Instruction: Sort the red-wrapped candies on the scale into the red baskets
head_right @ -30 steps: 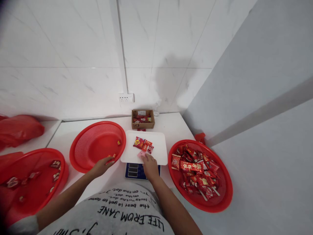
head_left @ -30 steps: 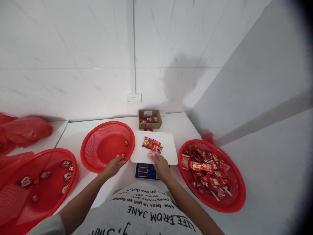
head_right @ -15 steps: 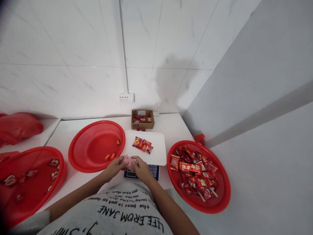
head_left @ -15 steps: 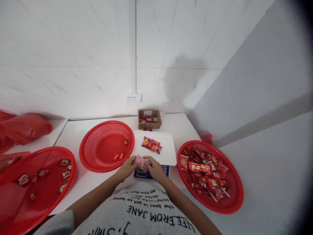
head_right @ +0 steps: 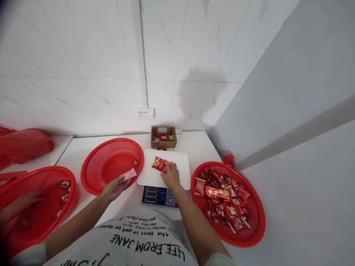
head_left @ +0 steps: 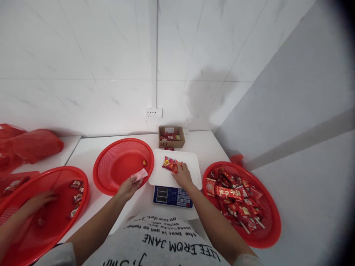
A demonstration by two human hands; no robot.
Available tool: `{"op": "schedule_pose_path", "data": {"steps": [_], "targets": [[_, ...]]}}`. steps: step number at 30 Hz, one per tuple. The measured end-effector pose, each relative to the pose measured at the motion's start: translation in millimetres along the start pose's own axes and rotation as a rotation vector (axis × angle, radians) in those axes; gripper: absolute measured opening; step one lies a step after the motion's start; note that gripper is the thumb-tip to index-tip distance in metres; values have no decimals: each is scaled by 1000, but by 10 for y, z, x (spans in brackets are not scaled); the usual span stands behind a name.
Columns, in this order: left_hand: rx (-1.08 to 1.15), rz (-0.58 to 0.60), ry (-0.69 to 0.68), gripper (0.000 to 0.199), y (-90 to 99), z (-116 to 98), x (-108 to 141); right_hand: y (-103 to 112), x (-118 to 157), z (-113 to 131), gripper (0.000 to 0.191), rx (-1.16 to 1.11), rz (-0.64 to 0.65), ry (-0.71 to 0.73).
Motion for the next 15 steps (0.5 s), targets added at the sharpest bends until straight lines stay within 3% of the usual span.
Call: {"op": "schedule_pose_path", "data": {"steps": [8,15], "targets": [[-27,37,81,17,32,-16,19,-63,-89,111,65,78,69,8],[-132,135,58,11,-57,8,91,1,-91,177,29,153,-47,198]]}}
Point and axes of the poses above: each hand's wrist, its own x-axis away from the middle knuckle, its own y-axis out of the back of the hand, z = x × y, the point moved 2 cm from there along -x, towards the middle knuckle
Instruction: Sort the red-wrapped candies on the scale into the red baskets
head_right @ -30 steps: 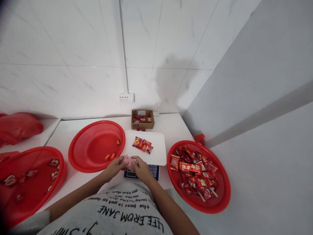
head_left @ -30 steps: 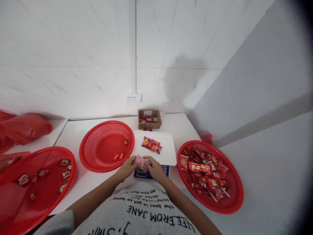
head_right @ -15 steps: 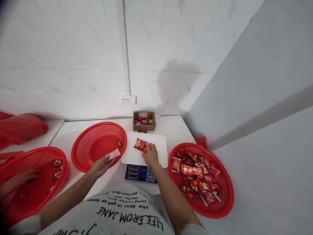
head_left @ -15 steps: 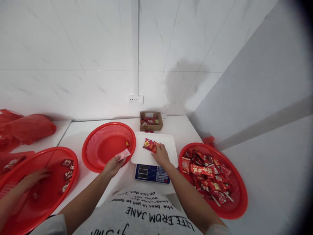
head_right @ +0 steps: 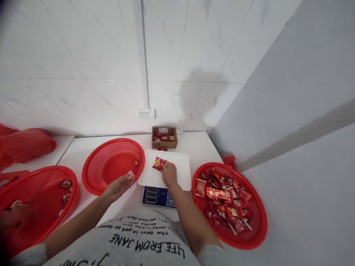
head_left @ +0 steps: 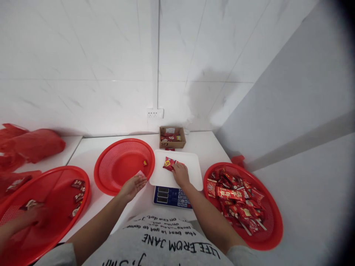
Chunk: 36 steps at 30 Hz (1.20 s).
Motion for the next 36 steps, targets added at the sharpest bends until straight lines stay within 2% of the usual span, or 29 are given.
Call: {"op": "schedule_pose_path", "data": {"steps": [4,8,11,13,20,24,27,29,31,34,36], "targets": [[-90,80,55,9,-92,79,31,37,73,-30,28,-3,-25,23],[-137,169,124,17,-198,220,44,16,114,-50,30,-40,-30,-21],[-175,222,156,20,-280,309,59,-35,79,-37,48,-31,-31,-43],[-201,244,169,22,-327,340,77,-76,40,-17,52,-4,-4,-30],[-251,237,176,21,-351,349,117,-75,-2,-4,25,30,-75,58],[-244,225,185,25,-331,371,116,-29,29,-52,24,14,-89,46],[-238,242,206,26,-364,390,116,32,79,-47,24,-72,-155,27],[-214,258,225,28,-409,390,114,89,152,10,25,-182,-227,73],[-163,295,235,33,-469,378,109,138,268,119,26,-267,-269,198],[-93,331,175,28,-549,328,87,158,476,298,27,-306,-234,425],[-69,269,105,16,-560,271,59,131,569,339,27,-303,-202,470]]}}
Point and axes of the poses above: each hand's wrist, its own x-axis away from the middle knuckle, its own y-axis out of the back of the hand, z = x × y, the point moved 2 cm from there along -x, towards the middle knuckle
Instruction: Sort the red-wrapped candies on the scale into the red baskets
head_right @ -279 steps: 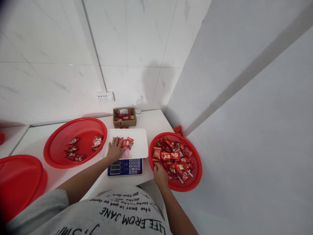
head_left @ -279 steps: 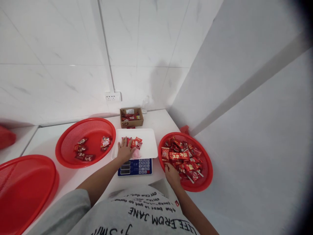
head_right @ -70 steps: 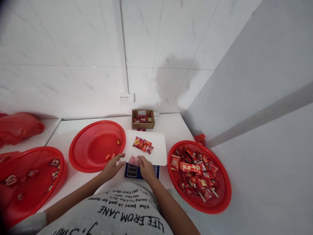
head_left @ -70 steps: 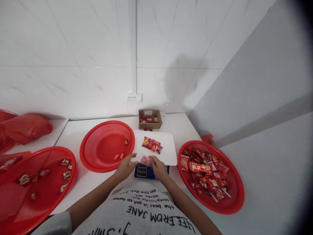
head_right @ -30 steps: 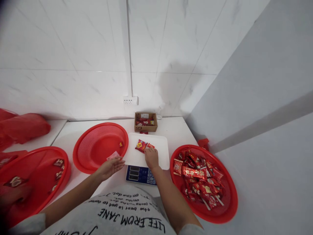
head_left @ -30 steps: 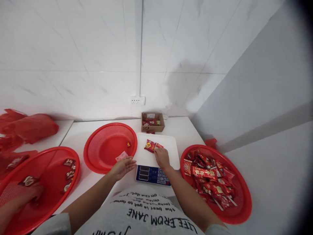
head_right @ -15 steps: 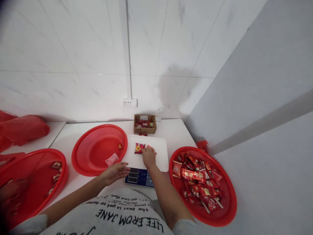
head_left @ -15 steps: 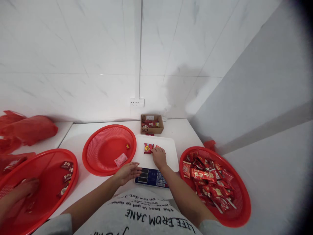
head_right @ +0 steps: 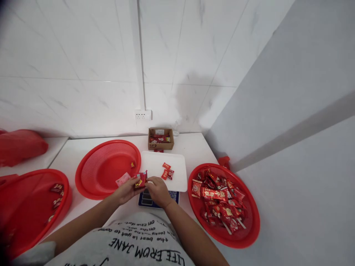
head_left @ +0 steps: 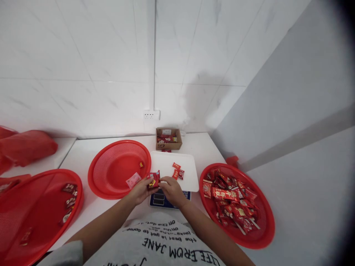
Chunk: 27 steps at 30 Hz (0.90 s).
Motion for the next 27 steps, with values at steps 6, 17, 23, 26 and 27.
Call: {"op": "schedule_pose_path", "data": {"steps": [6,17,23,26,27], "targets": [[222,-303,-142,9,284,-254,7,-51,44,-460,53,191,27,-419],[214,-372,-34,10,757,-226,263,-198,-61,-762,41,334,212,-393],[115,-320,34,13,638,-180,357,-120,-65,-783,27,257,125,-454],[69,-226,77,13,520,-113,367,-62,-108,-873,25,87,47,-609],[57,-195,90,13,474,-84,363,-45,-130,-890,25,53,16,-649]]}}
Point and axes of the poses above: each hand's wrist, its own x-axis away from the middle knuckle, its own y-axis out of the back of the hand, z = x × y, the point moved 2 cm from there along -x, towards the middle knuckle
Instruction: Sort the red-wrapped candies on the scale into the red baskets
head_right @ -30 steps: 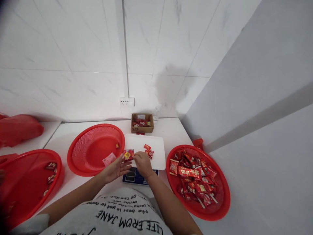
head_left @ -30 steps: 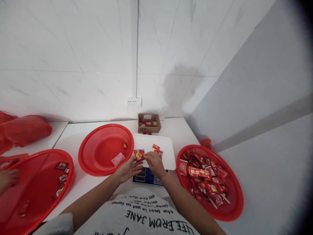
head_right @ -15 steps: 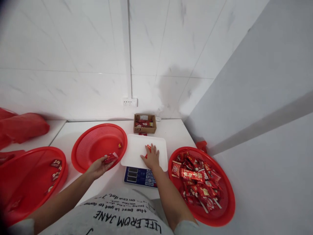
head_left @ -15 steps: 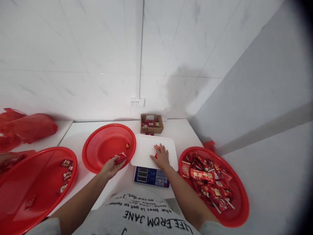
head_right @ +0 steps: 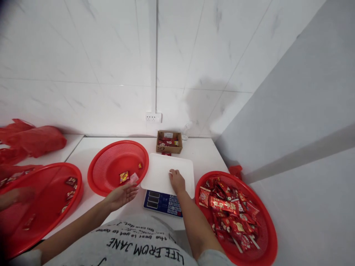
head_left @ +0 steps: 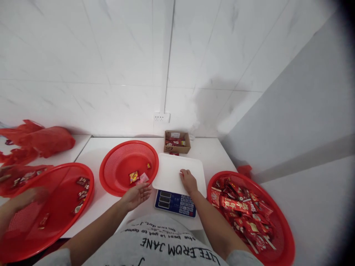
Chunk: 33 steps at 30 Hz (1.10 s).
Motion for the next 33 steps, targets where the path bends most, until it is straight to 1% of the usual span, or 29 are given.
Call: {"op": "schedule_pose_path", "data": {"steps": [3,6,7,9,10,12,14,16,18,20,22,24,28,30,33], "targets": [[-49,86,52,15,-148,111,-9,32,-16,110,29,-76,-52,-64],[-80,150,97,26,-288,219,-34,27,140,434,28,-173,-61,-61],[-77,180,114,30,-331,250,-43,23,228,577,26,-221,-58,-24],[-35,269,142,36,-407,298,-57,25,434,877,21,-417,-36,157],[3,324,158,37,-438,313,-62,27,539,1010,19,-441,8,264],[95,432,203,37,-479,332,-69,36,718,1198,19,-359,86,443],[192,494,245,32,-489,340,-81,59,829,1282,18,-244,113,549],[271,508,249,24,-476,344,-96,102,876,1306,19,-190,97,596],[305,510,218,20,-458,333,-102,160,890,1321,26,-205,85,626],[279,517,209,20,-440,290,-91,228,897,1335,34,-253,85,642],[229,488,198,20,-407,182,-73,299,905,1319,38,-319,54,621],[187,405,110,20,-343,-6,-70,357,918,1235,36,-379,-9,545],[140,184,-172,19,-144,-436,-154,375,1001,879,33,-433,-122,338],[99,92,-245,19,-44,-565,-251,347,1082,678,31,-453,-147,234],[-65,-40,-307,17,76,-655,-419,312,1245,448,31,-472,-163,78]]}}
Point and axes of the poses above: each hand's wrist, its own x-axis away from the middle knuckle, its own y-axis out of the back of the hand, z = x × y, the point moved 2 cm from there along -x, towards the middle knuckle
